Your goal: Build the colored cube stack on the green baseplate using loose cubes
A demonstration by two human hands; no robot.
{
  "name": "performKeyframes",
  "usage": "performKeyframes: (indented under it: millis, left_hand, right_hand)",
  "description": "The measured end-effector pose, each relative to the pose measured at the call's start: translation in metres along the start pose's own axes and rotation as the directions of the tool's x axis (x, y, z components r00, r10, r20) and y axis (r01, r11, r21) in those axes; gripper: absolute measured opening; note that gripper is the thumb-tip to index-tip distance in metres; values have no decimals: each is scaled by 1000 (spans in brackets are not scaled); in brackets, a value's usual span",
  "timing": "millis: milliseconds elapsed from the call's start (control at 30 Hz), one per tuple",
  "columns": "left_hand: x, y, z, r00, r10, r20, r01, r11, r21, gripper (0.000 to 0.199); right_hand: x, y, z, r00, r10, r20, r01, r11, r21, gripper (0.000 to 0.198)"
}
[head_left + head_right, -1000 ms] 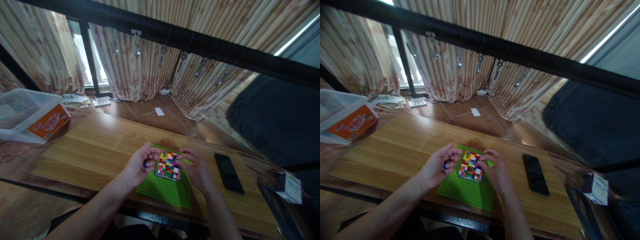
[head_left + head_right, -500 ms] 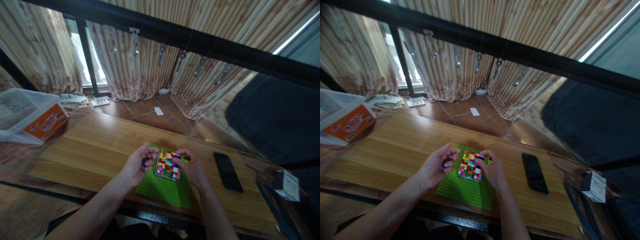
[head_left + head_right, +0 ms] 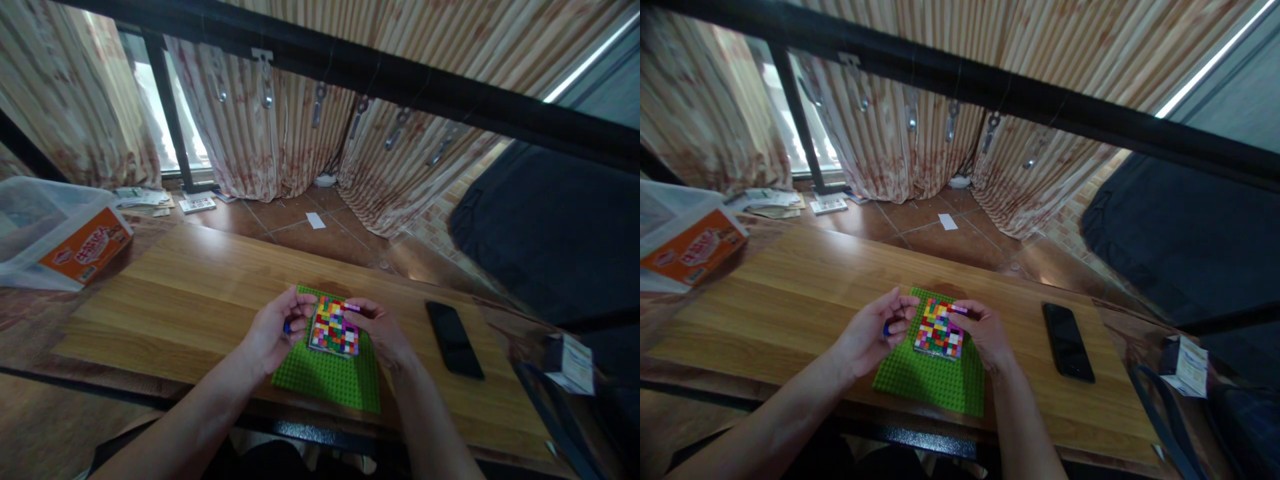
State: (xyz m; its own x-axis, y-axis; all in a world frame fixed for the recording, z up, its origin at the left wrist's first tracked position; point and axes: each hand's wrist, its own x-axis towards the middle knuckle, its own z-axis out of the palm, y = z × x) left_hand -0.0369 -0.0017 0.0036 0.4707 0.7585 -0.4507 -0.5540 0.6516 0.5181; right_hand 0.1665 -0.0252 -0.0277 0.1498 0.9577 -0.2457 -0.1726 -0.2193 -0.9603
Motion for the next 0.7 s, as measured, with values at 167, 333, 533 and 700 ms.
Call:
performKeyframes:
  millis: [167,333,533,700]
  left_hand:
    - [1,-1,0,1000,-19,-4,19,1000,1,35]
    - [2,-2,2,1000,-19,21,19,1000,-15,35]
    - [-1,2,7,999,-21,47,26,996,-91,41]
    - [-5,6,10,999,17,37,-12,990,-144,43]
  right_hand:
    - [1,-3,3,999,39,-13,-38,999,27,34]
    - [1,-3,7,999,13,-31,-12,999,31,35]
    - [-2,-3,2,998,-36,-57,41,996,75,40]
    - [-5,-25,-8,901,-257,-349,289,956,42,28]
